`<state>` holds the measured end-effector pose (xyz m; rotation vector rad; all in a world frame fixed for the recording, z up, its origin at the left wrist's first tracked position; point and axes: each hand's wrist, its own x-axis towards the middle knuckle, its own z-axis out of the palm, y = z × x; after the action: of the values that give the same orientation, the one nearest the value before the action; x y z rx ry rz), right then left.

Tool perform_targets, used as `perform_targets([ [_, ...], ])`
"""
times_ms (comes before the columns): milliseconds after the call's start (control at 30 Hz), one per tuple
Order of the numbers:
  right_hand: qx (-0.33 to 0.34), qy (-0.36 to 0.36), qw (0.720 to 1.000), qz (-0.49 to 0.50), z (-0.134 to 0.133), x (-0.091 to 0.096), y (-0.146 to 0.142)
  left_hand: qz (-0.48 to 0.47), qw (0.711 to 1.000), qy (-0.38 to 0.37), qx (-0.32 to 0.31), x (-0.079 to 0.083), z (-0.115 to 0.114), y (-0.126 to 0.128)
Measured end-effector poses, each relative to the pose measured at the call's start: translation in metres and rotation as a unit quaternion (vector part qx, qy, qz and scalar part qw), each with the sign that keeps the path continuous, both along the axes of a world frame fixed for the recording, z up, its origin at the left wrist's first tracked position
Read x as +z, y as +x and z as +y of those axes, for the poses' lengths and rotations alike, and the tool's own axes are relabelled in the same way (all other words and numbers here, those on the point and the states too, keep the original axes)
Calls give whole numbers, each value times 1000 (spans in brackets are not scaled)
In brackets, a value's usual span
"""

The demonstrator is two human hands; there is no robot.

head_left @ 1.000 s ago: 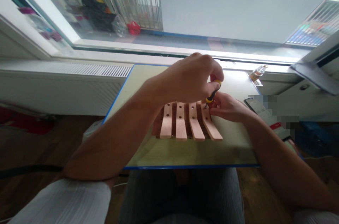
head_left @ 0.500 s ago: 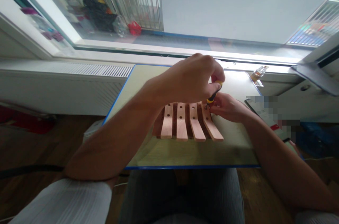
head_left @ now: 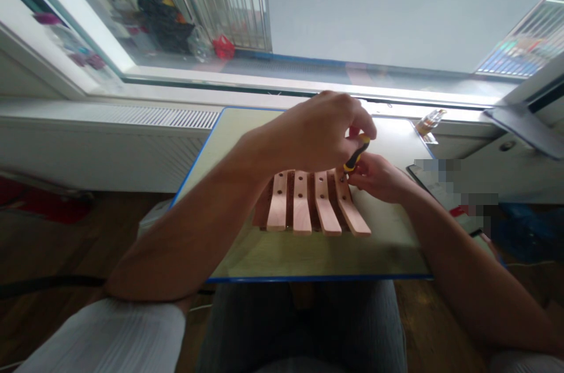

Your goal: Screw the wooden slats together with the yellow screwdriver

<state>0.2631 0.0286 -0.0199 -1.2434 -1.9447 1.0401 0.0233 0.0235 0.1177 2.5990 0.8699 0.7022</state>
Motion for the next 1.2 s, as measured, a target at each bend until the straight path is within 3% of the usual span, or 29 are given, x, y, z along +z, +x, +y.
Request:
perform_targets([
  [233,-132,113,975,142,-4,18,-4,-3,1000,8,-30,-8,7,1],
  [433,-23,69,976,207,-20,34,-9,-10,999,9,-29,-9,8,2],
  [533,4,70,979,192,-23,33,-11,-8,1000,4,-26,-6,6,2],
  [800,-49,135,971,193,-22,25,-22,-5,1000,25,-17,-7,6,2],
  [1000,-97,165,964,183,-17,14,-25,3,995,65,73,-13,6,9],
  [1200,-105,152,968,169,-16,7,-24,4,996,49,79,-12,5,9],
])
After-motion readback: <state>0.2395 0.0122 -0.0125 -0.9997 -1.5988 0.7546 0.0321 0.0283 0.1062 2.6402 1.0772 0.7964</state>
